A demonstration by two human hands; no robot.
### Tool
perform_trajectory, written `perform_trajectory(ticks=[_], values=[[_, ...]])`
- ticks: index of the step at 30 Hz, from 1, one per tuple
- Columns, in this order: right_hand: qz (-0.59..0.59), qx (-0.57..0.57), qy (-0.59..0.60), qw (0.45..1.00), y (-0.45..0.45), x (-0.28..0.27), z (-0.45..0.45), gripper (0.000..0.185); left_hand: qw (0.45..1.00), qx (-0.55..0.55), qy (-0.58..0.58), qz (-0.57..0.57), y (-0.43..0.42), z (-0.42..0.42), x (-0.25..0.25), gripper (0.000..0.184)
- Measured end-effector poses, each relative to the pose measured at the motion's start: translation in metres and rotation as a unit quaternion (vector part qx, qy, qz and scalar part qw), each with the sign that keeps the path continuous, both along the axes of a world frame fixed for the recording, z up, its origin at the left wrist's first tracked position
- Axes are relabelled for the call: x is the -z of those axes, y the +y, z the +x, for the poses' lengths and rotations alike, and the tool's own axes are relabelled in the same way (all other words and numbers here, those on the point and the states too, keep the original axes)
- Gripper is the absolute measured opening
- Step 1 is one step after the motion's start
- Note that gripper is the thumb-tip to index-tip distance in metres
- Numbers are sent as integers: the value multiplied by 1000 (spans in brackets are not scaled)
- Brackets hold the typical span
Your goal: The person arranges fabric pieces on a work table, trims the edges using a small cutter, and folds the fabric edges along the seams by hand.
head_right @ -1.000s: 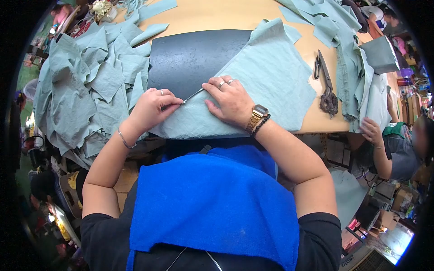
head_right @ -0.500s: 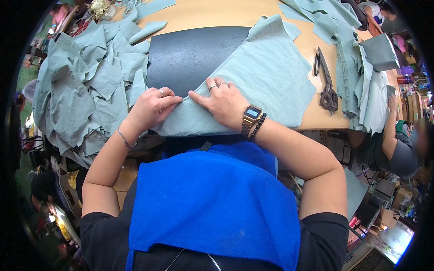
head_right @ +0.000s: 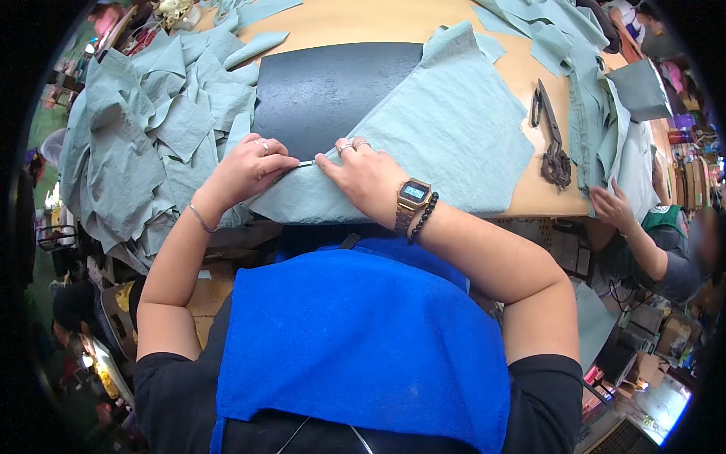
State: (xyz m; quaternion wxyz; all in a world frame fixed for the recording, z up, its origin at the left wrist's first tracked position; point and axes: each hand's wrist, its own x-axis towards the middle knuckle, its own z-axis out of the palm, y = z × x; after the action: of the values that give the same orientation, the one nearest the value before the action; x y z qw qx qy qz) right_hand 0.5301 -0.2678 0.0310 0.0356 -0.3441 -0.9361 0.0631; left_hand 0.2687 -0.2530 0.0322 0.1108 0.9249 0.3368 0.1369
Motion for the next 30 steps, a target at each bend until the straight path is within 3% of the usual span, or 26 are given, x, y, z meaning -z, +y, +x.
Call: perform_trajectory(ticks=[5,11,14,17,20,21,24,27,28,29,30], values=[[-25,-2,-6,1000,2,-4,-3,44,998,19,-23,62,-1,-11,5,18],[-37,-2,-30,999,3,-6,-12,59,995,-5,-20,98,-5,-17,6,19],[-41,25,-64,997,0,-12,-25,50,993,-20,-14,119,-7,-19,10,18],[-74,42,-133,987,-1,-26,-40,62,989,-47,13,142,-12,-17,11,15],[-78,-11,-84,993,3,-18,-19,63,981,-86,71,159,-21,-13,2,15],[-36,-11,-33,999,3,-7,-9,53,977,-108,73,168,-26,-11,-1,16],[-107,-33,94,989,18,-6,22,37,963,-173,74,194,-43,0,-12,23],[-173,-24,271,947,7,-22,30,26,968,-235,-77,52,-85,-4,-16,18],[-290,-28,330,898,0,-35,30,24,965,-230,-129,-13,-102,-8,-11,14],[-402,-30,384,831,-10,-54,27,22,943,-261,-119,-166,-121,-8,-10,14],[-506,-29,432,746,-21,-73,24,21,869,-303,-131,-368,-132,-1,-10,21]])
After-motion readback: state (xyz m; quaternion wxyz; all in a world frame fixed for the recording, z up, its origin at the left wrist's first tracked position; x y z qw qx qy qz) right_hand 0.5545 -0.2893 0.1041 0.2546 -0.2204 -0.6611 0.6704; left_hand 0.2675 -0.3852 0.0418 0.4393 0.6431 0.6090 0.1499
